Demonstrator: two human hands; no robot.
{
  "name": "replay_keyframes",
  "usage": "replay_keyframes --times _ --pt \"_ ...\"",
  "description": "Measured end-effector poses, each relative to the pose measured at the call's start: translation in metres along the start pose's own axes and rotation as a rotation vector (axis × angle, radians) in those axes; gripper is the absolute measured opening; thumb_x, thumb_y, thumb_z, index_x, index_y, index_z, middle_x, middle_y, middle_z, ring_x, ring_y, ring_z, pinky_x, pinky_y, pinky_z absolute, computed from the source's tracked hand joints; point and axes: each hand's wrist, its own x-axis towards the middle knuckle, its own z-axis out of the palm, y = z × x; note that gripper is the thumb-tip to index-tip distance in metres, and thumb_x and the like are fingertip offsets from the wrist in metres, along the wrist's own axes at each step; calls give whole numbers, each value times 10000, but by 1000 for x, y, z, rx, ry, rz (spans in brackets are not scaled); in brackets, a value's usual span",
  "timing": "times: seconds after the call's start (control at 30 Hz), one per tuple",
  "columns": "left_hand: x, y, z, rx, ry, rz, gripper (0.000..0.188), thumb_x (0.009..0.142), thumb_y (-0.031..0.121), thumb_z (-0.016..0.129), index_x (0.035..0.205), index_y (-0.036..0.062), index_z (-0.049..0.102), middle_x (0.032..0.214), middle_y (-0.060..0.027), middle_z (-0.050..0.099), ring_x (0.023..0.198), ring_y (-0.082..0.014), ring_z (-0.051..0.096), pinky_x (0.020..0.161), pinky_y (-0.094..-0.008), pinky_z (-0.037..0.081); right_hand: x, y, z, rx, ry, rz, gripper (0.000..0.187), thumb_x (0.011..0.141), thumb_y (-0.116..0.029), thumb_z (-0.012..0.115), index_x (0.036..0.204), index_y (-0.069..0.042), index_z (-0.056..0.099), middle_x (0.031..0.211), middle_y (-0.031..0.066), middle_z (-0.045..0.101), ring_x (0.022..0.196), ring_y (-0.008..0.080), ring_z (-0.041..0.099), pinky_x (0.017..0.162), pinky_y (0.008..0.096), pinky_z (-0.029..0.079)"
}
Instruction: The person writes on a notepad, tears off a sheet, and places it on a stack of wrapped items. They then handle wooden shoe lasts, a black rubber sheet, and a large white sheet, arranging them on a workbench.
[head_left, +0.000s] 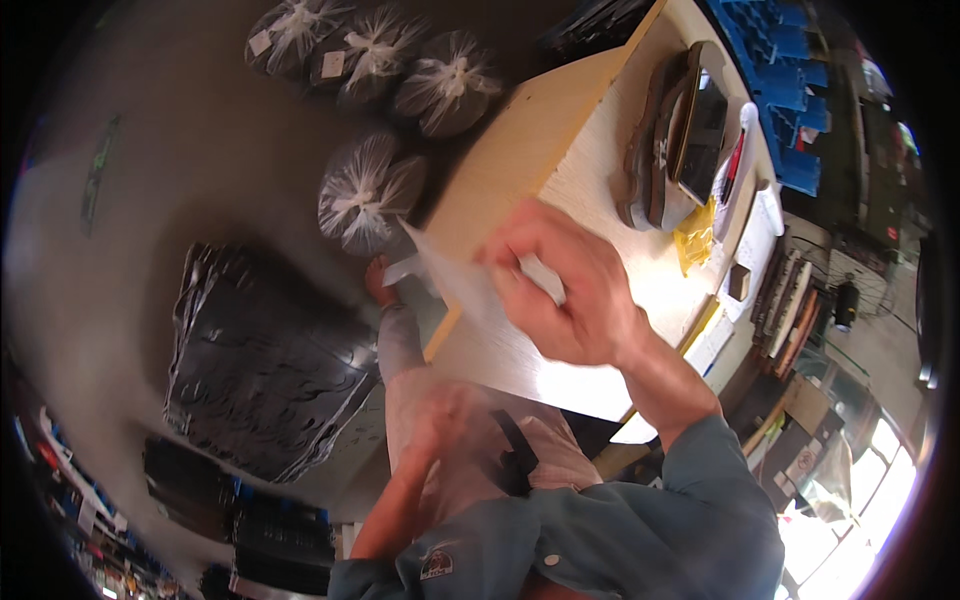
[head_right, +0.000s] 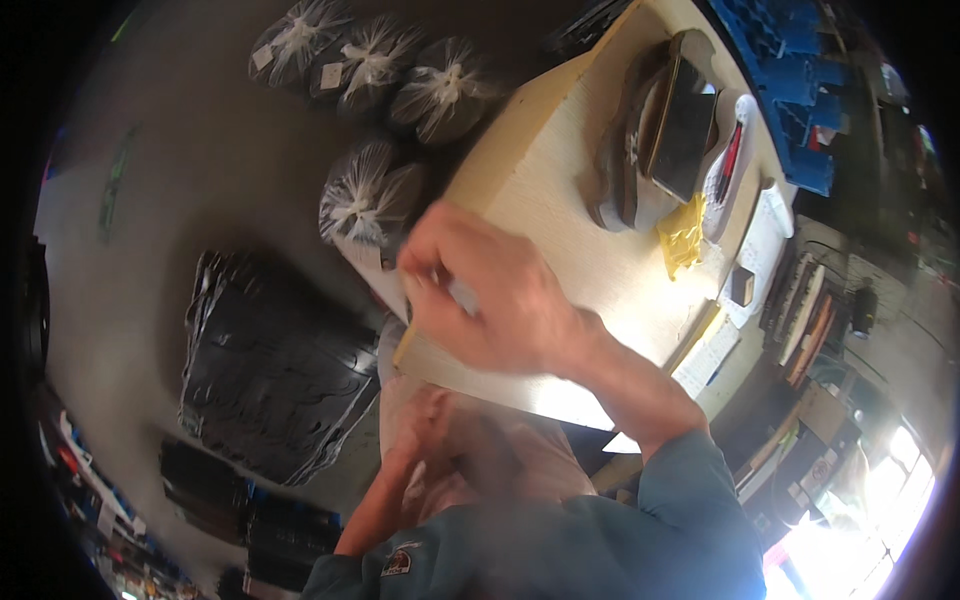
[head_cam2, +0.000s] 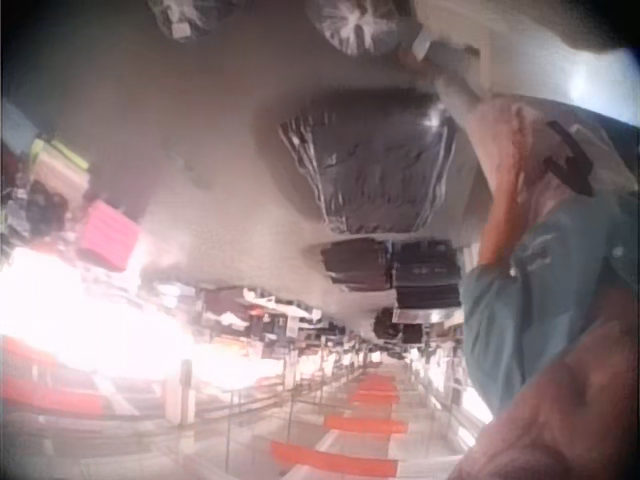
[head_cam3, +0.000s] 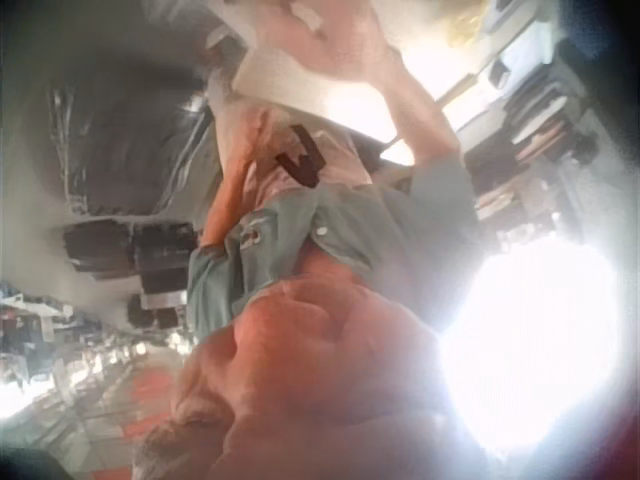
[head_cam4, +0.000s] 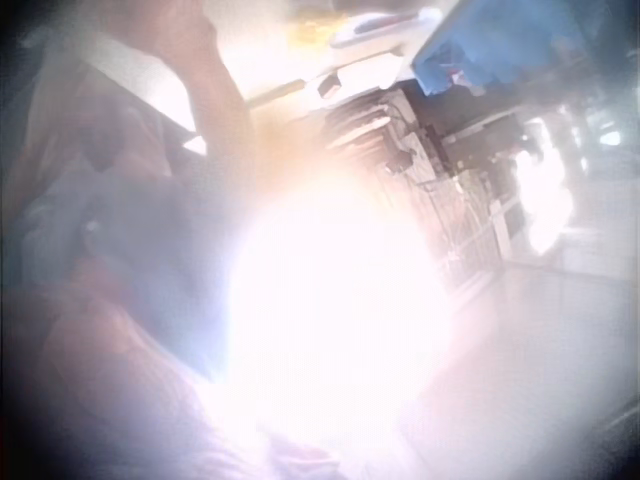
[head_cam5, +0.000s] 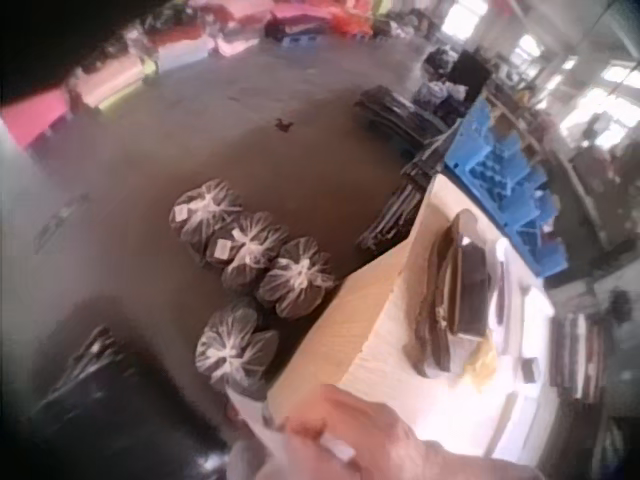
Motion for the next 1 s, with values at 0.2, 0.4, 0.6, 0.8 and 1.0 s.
replay_keyframes --times 0.2,0.4,0.6,0.8,1.0 --pt "11 -95 -15 -119 204 -247 113 1006 89 641 1067 6 688 930 -207 710 883 -424 690 781 -492 546 130 60 13 -347 158 3 98 960 -95 677 950 0 694 880 171 714 785 291 728 675 376 567" --pt "24 -119 11 -151 229 -358 88 996 101 657 1006 21 689 939 -216 703 882 -439 681 787 -507 544 253 189 -10 -812 259 -78 179 953 -187 667 932 -10 688 917 230 733 871 424 724 786 509 576" --pt "37 -130 18 -51 267 -292 79 970 121 697 1006 50 700 918 -167 696 846 -419 675 748 -510 536 292 325 9 -1224 106 94 203 950 -188 632 1000 -7 710 1009 248 738 945 432 725 845 497 590" --pt "44 -135 11 -126 249 -396 53 951 118 718 969 79 685 913 -122 705 851 -363 692 731 -486 539 285 395 34 -1099 7 420 404 901 -315 596 1021 11 801 1072 265 765 1054 450 731 975 506 578" --pt "54 -135 2 -122 245 -394 67 936 121 729 954 88 674 907 -109 709 819 -340 696 705 -471 542 244 457 114 -1067 -148 655 409 959 -324 605 1117 20 761 1222 273 732 1161 432 709 996 491 577"
